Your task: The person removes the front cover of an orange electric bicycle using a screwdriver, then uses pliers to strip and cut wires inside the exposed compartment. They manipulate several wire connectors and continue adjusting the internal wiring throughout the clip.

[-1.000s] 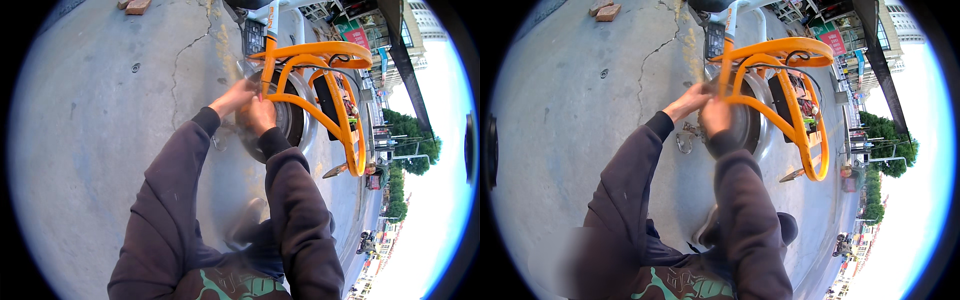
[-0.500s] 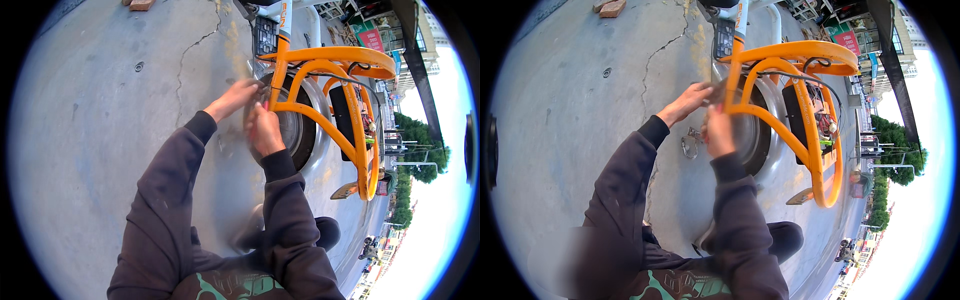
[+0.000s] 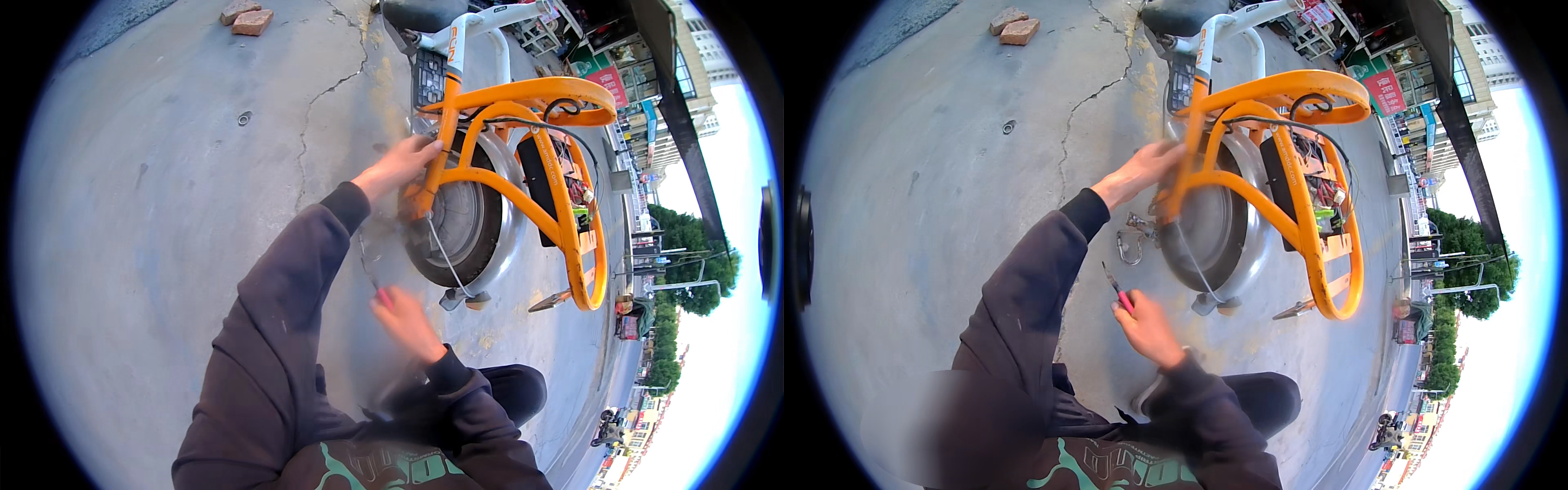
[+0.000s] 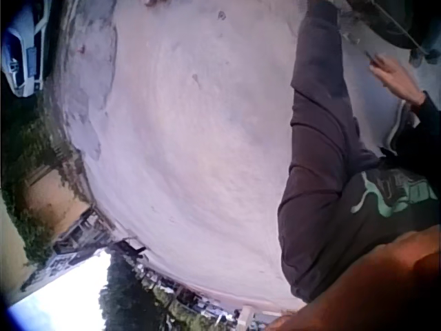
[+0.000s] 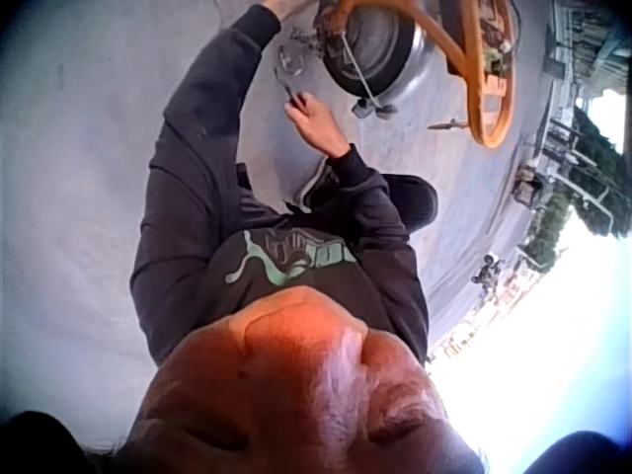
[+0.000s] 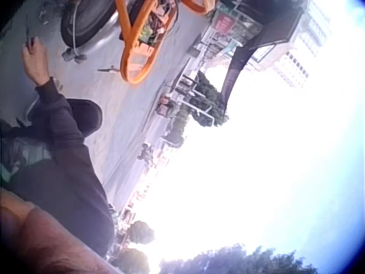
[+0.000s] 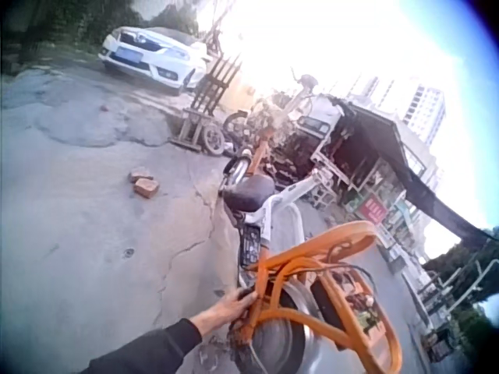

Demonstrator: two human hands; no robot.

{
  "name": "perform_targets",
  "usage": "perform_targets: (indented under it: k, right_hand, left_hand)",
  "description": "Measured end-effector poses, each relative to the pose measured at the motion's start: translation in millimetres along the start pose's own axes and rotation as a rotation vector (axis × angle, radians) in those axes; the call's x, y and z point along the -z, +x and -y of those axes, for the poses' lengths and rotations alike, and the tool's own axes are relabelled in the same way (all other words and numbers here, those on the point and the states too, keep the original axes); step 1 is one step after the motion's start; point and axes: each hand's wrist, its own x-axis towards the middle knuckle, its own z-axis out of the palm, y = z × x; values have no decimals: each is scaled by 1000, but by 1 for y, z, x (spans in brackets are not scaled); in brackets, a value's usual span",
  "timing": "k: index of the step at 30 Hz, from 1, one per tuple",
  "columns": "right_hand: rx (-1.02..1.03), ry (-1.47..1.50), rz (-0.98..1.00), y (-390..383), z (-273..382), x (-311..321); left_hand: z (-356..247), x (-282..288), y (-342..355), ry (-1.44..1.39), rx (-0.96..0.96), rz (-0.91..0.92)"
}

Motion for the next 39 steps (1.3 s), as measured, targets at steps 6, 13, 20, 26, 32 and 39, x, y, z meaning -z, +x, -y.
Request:
perform_targets:
  k: [6,13,20,26,32,39]
  right_hand:
    - [-217,169,57,-33,-55,-29]
    - [-329,427,38,-34,-67,-38]
    - [-316,434,94,-30,-77,-40]
    - [-284,448,61,-32,-85,-48]
    - [-207,297,40,-34,-93,-49]
    - [-173,318,6,-43,-92,-50]
  left_hand:
    - [27,-2,19,-125,-46,-202]
    - [36,18,18,-270,16,35]
    - [27,6,13,-314,27,44]
    - [28,16,16,-348,98,66]
    - [41,16,18,-503,114,132]
    - [36,6,17,-538,147,133]
